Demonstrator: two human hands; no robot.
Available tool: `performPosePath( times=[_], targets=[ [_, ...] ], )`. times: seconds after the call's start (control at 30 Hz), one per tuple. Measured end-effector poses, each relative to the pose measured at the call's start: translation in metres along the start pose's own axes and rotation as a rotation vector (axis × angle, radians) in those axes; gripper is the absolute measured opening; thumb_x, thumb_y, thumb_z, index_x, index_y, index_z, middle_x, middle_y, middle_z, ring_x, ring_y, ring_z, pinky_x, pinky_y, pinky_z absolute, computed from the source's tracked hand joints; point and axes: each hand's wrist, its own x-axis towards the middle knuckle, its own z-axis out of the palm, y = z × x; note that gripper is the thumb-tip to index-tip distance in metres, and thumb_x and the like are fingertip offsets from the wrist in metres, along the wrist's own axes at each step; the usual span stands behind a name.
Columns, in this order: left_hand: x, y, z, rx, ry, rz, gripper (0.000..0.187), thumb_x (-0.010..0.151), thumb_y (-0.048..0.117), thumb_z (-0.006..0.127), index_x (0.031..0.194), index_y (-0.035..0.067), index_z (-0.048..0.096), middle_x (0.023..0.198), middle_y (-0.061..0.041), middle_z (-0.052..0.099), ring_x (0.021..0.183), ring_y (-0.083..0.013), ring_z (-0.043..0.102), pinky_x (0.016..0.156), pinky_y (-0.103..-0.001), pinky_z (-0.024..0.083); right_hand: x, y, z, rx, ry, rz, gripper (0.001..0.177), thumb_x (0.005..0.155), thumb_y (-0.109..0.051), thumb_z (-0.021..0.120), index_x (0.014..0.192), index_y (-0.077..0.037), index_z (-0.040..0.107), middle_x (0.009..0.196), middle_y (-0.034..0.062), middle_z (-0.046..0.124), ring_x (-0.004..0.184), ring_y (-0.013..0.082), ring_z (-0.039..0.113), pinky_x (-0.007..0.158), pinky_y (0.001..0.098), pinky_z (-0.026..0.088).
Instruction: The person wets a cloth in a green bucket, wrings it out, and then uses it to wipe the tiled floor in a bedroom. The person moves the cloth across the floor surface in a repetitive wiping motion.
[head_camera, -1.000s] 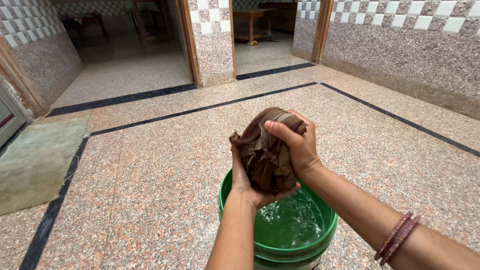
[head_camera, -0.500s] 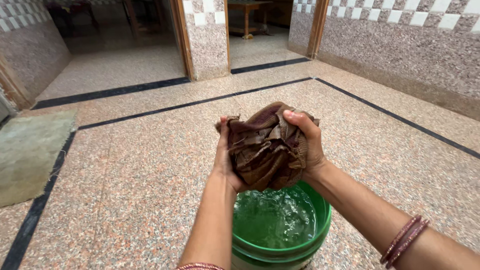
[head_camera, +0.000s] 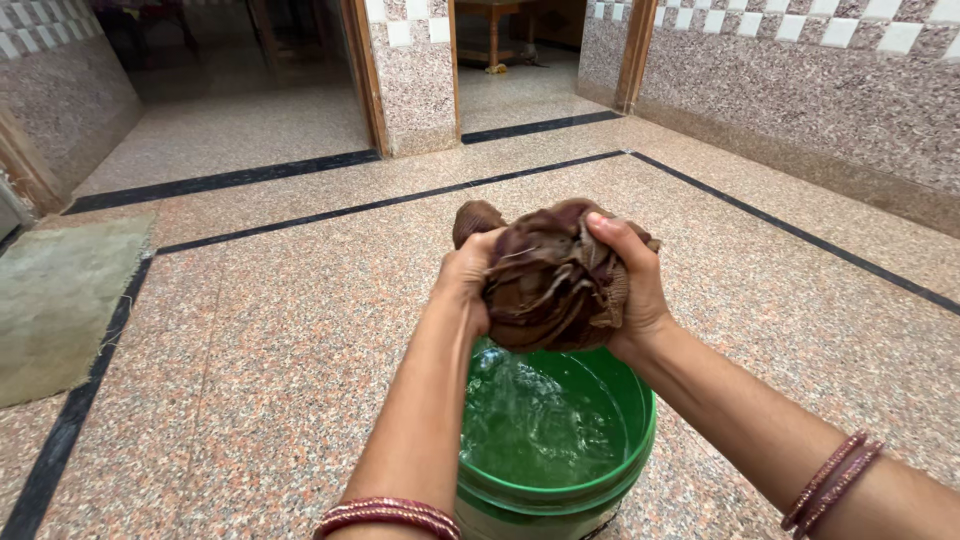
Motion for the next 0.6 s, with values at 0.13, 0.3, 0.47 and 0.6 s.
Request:
performPosePath(
  times=[0.13,0.3,0.47,0.6],
  targets=[
    [-0.007,-0.004,0.015,0.197,0.152,0.281,0.032,0.071,0.018,0.081,0.094,-0.002,0.072,0.090,-0.020,0.077,0.072,-0.0274,0.074,0.064,-0.042,0.065,0.001,0.005,-0.002,0.007,0.188,0.155,0.037,0.081,-0.048,0.059,0.103,-0.019,0.067,0.095,0.0031,0.072,0.086,0.0222,0.072,0.074,0.0476,0.063],
    [-0.019,-0.007,0.041,0.961,0.237,0.586,0.057,0.061,0.030,0.079,0.117,0.021,0.072,0.089,-0.002,0.077,0.070,-0.0158,0.076,0.065,-0.035,0.064,0.006,0.035,-0.011,0.322,0.257,0.515,0.050,0.083,-0.052,0.047,0.107,-0.017,0.072,0.097,0.0055,0.074,0.084,0.0203,0.072,0.078,0.0432,0.064],
    [-0.039,-0.011,0.053,1.169,0.082,0.795,0.066,0.062,0.040,0.085,0.121,0.017,0.067,0.101,-0.005,0.073,0.083,-0.0173,0.074,0.072,-0.034,0.063,0.026,0.064,-0.042,0.424,-0.020,0.506,0.051,0.090,-0.053,0.056,0.118,-0.013,0.068,0.105,0.0067,0.072,0.091,0.0189,0.071,0.087,0.0363,0.059],
    [-0.068,-0.023,0.070,1.551,-0.112,0.913,0.045,0.064,0.034,0.082,0.107,0.024,0.074,0.107,-0.004,0.069,0.091,-0.0223,0.073,0.079,-0.038,0.062,0.031,0.082,-0.070,0.389,-0.105,0.247,0.044,0.095,-0.047,0.057,0.121,-0.013,0.066,0.111,0.0061,0.071,0.101,0.0188,0.070,0.095,0.0380,0.057]
  ],
)
